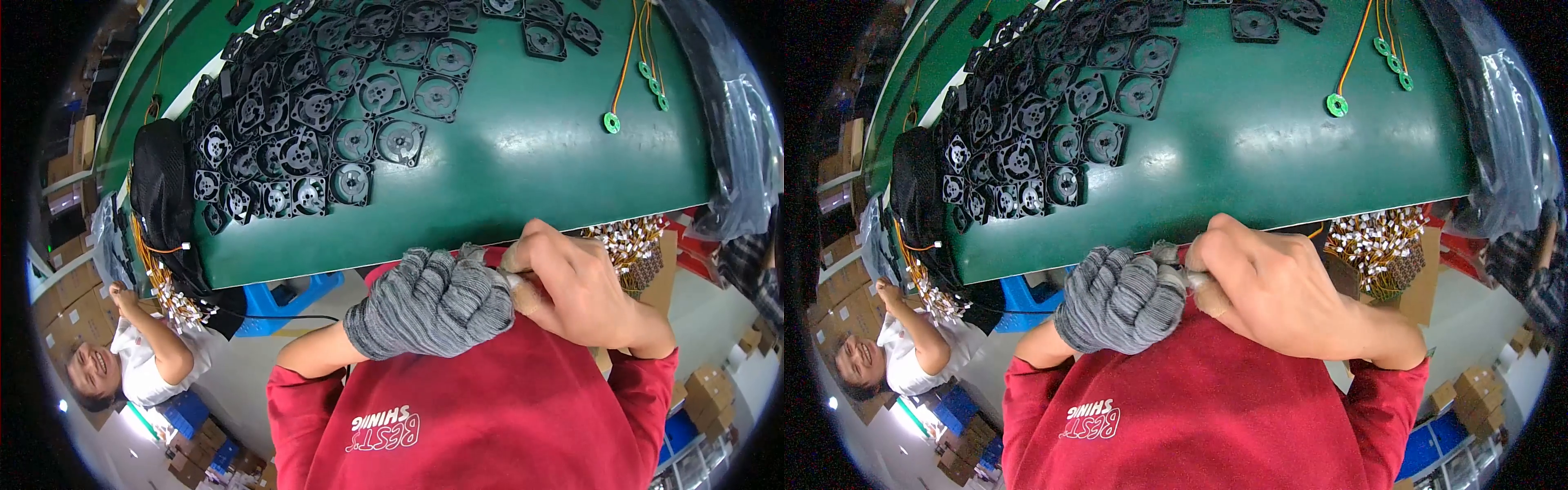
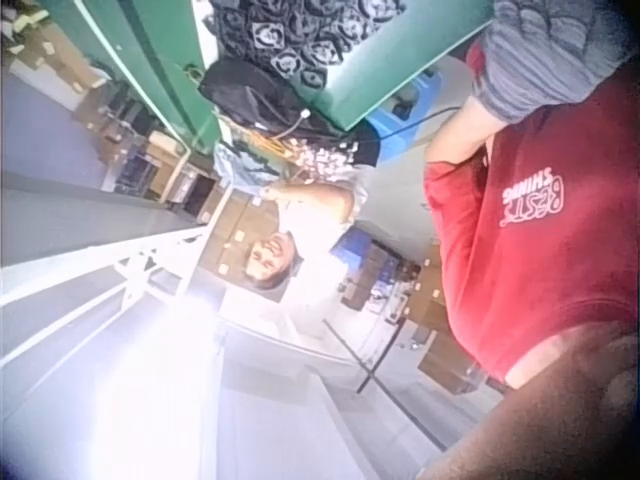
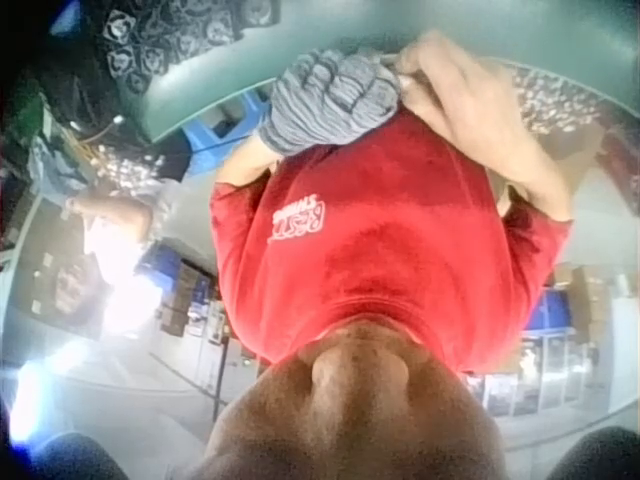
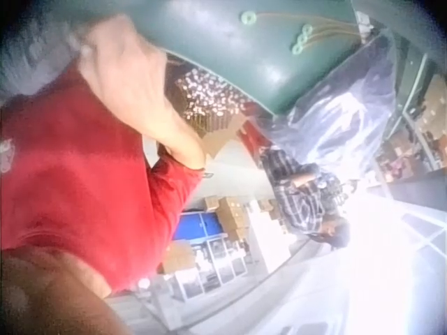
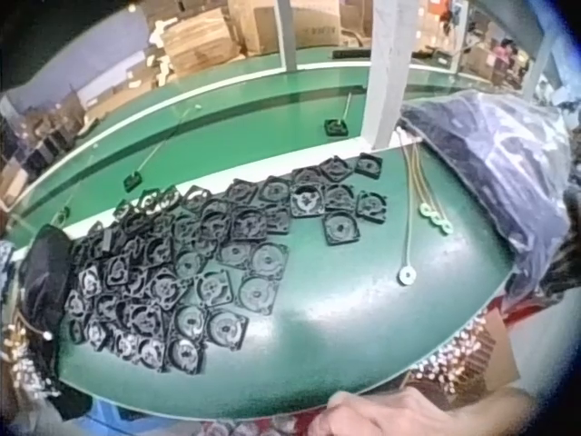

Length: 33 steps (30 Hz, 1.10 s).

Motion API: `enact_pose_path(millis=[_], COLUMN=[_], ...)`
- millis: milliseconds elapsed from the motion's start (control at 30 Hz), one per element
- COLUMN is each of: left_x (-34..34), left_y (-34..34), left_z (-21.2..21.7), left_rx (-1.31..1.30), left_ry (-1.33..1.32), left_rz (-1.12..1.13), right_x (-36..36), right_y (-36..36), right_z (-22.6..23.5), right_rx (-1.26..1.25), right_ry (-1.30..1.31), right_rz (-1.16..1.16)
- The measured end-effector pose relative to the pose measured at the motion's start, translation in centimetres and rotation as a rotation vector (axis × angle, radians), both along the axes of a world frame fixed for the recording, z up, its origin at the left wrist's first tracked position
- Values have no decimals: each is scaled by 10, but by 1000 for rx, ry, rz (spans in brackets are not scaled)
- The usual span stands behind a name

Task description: The person assembles small cooling fans by hand, attaching internal wiring to the plastic housing of each fan.

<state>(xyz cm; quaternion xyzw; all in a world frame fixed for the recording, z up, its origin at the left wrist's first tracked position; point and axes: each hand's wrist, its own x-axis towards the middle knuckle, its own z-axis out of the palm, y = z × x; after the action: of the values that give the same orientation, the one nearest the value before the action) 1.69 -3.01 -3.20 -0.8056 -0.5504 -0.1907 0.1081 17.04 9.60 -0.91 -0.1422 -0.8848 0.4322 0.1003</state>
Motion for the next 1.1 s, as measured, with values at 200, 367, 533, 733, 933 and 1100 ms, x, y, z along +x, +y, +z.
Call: enact_pose_path(millis=[200,367,533,733,933,1100], left_x=[1,3,-2,0,-17,-58], left_y=[7,13,12,17,28,137], left_z=[-17,-9,-7,-6,9,70], left_rx=[-459,-677,-799,-855,-553,118], left_ry=[-750,-1352,-1379,-1432,-1334,-1104], left_rz=[-86,-13,12,49,7,230], right_x=[4,4,5,9,32,42], right_y=[28,24,14,18,47,87], right_z=[-17,-33,-37,-37,-1,58], right_rx=[-862,-1290,-1475,-1547,-773,1131], right_ry=[-276,-174,-189,-174,-63,311], right_rz=[263,297,217,201,7,-762])
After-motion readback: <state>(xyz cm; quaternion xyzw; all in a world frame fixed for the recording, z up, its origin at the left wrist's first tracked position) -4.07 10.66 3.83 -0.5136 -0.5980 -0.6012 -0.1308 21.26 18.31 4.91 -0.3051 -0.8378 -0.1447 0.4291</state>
